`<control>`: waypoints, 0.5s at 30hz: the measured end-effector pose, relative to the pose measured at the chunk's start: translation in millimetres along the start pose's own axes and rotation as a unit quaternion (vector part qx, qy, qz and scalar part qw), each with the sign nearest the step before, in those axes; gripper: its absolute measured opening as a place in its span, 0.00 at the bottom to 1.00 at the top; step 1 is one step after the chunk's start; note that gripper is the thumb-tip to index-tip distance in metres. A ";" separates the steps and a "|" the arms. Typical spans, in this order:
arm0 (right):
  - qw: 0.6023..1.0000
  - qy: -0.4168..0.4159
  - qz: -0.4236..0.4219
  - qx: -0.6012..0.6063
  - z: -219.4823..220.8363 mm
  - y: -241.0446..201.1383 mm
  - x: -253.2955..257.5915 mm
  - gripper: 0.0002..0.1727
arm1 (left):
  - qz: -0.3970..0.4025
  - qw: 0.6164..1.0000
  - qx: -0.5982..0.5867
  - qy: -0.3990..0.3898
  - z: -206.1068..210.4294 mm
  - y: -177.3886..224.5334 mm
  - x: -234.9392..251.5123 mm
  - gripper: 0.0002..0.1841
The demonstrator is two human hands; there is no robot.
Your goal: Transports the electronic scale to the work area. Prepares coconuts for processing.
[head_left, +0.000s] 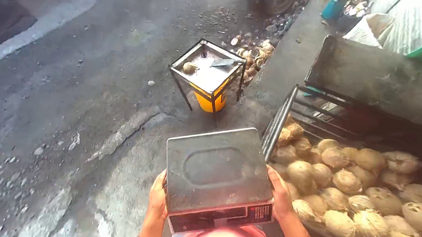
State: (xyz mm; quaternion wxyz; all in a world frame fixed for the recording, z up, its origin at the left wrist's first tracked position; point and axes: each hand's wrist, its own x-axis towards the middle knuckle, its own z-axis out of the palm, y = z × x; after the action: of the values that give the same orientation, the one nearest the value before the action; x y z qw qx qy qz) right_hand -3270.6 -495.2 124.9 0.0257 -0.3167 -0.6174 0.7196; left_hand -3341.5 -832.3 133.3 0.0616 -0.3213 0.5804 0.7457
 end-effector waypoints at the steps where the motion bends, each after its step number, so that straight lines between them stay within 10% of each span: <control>1: 1.000 0.020 0.006 0.004 12.7 -4.2 7.9 0.32 | -0.007 1.000 0.026 -0.008 8.2 14.8 20.3 0.23; 15: 0.953 0.283 -0.014 0.104 22.8 -84.3 130.8 0.32 | -0.066 0.940 0.225 -0.248 284.3 106.3 200.8 0.28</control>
State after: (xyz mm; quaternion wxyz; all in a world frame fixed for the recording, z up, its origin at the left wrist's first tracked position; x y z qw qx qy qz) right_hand -3415.9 -439.1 146.6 0.2424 -0.4941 -0.5107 0.6606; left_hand -3664.6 -665.2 144.7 0.3229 -0.1418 0.6768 0.6461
